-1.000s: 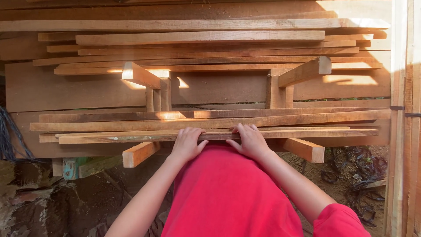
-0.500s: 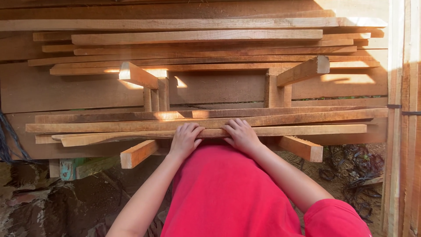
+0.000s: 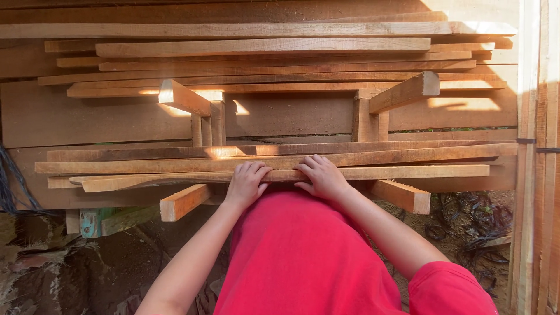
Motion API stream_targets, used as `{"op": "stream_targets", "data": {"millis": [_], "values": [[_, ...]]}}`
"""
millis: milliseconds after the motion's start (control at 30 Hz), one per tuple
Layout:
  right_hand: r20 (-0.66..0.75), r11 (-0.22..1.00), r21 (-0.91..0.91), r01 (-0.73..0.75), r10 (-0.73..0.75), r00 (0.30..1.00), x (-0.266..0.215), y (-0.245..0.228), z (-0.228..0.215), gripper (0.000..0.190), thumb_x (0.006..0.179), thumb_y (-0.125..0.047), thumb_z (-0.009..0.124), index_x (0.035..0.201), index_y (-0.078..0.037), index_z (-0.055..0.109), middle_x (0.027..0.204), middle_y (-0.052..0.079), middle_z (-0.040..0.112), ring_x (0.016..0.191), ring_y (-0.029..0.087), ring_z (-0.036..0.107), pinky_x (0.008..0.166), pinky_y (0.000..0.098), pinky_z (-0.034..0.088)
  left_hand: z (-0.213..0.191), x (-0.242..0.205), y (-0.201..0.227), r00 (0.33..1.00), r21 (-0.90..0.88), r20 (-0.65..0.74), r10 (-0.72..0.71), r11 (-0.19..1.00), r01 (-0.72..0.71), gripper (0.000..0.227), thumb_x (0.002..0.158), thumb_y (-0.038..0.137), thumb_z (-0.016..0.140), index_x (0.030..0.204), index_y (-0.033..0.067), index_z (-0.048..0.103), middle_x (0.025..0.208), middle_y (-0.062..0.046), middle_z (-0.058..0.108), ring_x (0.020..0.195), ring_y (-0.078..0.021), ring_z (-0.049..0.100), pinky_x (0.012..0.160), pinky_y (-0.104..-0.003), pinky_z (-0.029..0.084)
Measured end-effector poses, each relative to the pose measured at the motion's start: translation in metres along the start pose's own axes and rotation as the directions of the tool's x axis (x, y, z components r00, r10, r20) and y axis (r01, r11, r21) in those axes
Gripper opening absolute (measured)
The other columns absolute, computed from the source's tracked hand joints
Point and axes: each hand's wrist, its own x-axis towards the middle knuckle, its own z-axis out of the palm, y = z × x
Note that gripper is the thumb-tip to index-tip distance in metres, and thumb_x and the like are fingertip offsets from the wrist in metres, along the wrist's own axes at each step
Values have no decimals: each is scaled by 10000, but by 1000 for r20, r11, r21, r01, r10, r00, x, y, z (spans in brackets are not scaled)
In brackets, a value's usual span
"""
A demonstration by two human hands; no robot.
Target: The person is sorting and organizing wooden planks in a workshop.
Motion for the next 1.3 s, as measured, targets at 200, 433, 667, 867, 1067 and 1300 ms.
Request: {"op": "stream_targets", "data": {"millis": [200,433,667,867,1067,1300], "values": [[-82,993,-109,-38,29,996,-10,1,7,545,679,-411,861,1139,-195,665,1151,4,606,1105,230,571,853,367,474,-1,-1,3,999,1,29,-33,999,33,466,795,389,786,1227,275,654,1222,84,590,1212,-142,547,982,-348,415],[-168,994,-1,-106,104,980,-4,-8,-3,529,788,-599,763,1164,-238,673,1212,-25,641,1203,219,569,1023,401,429,-9,3,10,999,46,11,-40,998,39,504,744,381,821,1202,249,660,1238,53,574,1235,-174,527,994,-366,419],[-47,948,71,-310,314,948,10,7,0,428,882,-537,715,1131,-190,733,1087,1,698,1071,243,653,915,416,520,-1,0,12,995,-28,6,-95,995,95,465,772,428,802,1191,272,675,1185,64,591,1184,-158,557,969,-351,436],[7,924,72,-375,375,927,18,13,12,403,886,-576,690,1035,-204,724,992,3,687,1032,251,661,864,436,537,-30,19,14,987,-187,-31,-160,971,151,300,878,507,730,1043,257,739,1008,59,670,1033,-182,661,877,-370,506],[14,915,68,-398,398,917,21,17,14,339,891,-544,693,974,-217,726,1020,-10,668,1058,240,641,852,420,542,-6,32,-19,951,-17,5,-310,951,310,307,926,575,622,1050,312,719,1061,102,649,1091,-172,639,927,-384,494],[51,889,51,-456,453,890,42,11,0,344,877,-529,697,901,-186,711,1357,13,604,1323,301,520,1038,494,460,-17,63,-24,795,41,374,-478,864,501,356,854,598,629,953,294,786,982,9,712,1065,-296,683,919,-465,518]]}}
